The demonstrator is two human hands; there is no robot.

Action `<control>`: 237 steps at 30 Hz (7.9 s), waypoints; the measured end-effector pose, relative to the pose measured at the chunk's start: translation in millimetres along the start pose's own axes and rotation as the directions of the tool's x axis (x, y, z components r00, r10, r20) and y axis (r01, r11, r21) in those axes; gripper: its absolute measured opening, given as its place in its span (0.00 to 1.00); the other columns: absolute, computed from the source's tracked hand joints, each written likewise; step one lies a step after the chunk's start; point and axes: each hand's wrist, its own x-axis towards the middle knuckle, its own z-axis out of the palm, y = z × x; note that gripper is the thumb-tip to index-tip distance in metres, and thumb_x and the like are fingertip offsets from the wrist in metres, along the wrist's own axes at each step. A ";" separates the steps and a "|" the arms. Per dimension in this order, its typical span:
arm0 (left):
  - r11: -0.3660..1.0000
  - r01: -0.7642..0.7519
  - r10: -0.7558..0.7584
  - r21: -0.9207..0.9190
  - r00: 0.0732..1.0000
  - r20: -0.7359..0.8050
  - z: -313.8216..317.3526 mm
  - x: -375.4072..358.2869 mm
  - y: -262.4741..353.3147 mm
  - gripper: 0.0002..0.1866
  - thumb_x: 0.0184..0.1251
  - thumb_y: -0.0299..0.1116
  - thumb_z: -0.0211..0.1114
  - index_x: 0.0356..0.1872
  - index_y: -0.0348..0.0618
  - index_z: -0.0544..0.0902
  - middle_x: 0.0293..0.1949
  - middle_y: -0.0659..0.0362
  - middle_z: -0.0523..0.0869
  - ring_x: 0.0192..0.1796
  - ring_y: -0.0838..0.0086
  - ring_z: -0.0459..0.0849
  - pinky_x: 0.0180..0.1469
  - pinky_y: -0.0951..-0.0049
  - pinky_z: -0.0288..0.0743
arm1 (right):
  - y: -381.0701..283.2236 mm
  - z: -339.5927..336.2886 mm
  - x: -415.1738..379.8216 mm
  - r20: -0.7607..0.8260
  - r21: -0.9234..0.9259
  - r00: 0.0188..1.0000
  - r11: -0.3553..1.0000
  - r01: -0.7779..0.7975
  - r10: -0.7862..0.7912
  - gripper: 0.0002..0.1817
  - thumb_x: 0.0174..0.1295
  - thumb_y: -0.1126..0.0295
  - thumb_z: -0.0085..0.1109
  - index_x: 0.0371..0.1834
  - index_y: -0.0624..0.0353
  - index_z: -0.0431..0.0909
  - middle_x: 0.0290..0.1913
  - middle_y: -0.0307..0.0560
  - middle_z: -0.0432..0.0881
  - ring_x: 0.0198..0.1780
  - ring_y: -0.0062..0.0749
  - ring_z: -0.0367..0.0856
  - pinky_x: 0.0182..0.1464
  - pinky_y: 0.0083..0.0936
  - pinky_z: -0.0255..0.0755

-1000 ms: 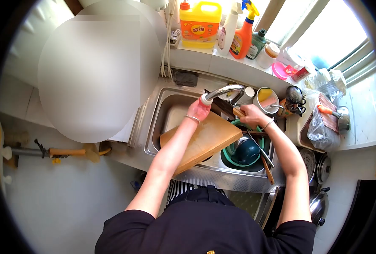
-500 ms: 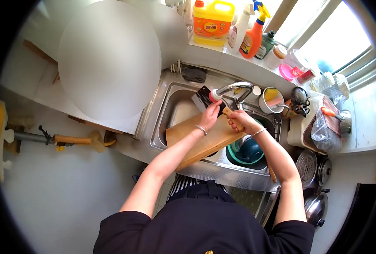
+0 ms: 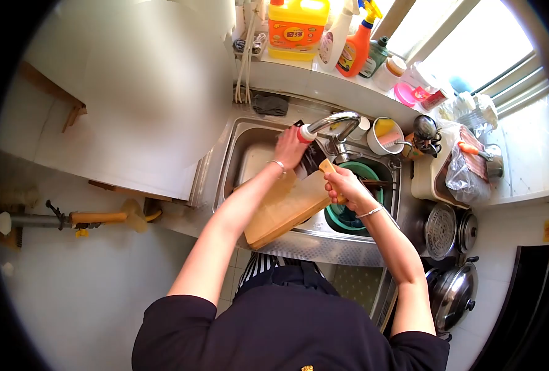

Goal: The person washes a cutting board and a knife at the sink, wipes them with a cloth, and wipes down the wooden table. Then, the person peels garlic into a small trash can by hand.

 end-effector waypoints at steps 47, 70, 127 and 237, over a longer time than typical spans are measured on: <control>0.958 0.145 -0.148 0.248 0.989 -0.005 2.3 -65.4 -81.6 0.35 0.57 0.27 0.55 0.68 0.38 0.56 0.68 0.47 0.60 0.71 0.59 0.57 0.71 0.57 0.48 | -7.0 -44.4 31.7 0.366 -0.925 0.761 -0.304 0.230 -0.536 0.06 0.49 0.69 0.54 0.28 0.58 0.75 0.28 0.50 0.81 0.30 0.45 0.82 0.33 0.36 0.76; -0.390 0.300 -0.526 -0.871 0.703 0.478 19.2 -61.2 -105.7 0.07 0.64 0.31 0.60 0.42 0.43 0.77 0.37 0.58 0.84 0.39 0.69 0.83 0.45 0.68 0.79 | -15.2 -113.3 151.4 0.107 -0.965 0.992 -0.248 0.087 -0.072 0.26 0.56 0.44 0.54 0.43 0.54 0.81 0.44 0.51 0.82 0.49 0.46 0.79 0.51 0.39 0.73; -0.542 0.219 -0.618 -0.812 0.550 0.561 13.7 -36.6 -103.9 0.08 0.61 0.28 0.64 0.39 0.39 0.77 0.37 0.55 0.83 0.40 0.64 0.84 0.47 0.62 0.81 | 16.2 -129.8 165.3 0.189 -0.962 0.950 -0.242 0.128 -0.249 0.27 0.57 0.43 0.51 0.35 0.59 0.82 0.40 0.54 0.83 0.45 0.46 0.82 0.43 0.38 0.76; -0.113 0.689 -0.129 -0.715 0.704 0.699 -26.3 -60.7 1.9 0.11 0.62 0.41 0.66 0.30 0.44 0.79 0.23 0.66 0.82 0.25 0.82 0.81 0.22 0.86 0.74 | 25.2 27.0 18.8 -0.033 0.641 0.999 0.766 0.046 -0.032 0.05 0.59 0.71 0.55 0.32 0.60 0.70 0.24 0.38 0.71 0.20 0.19 0.68 0.22 0.19 0.65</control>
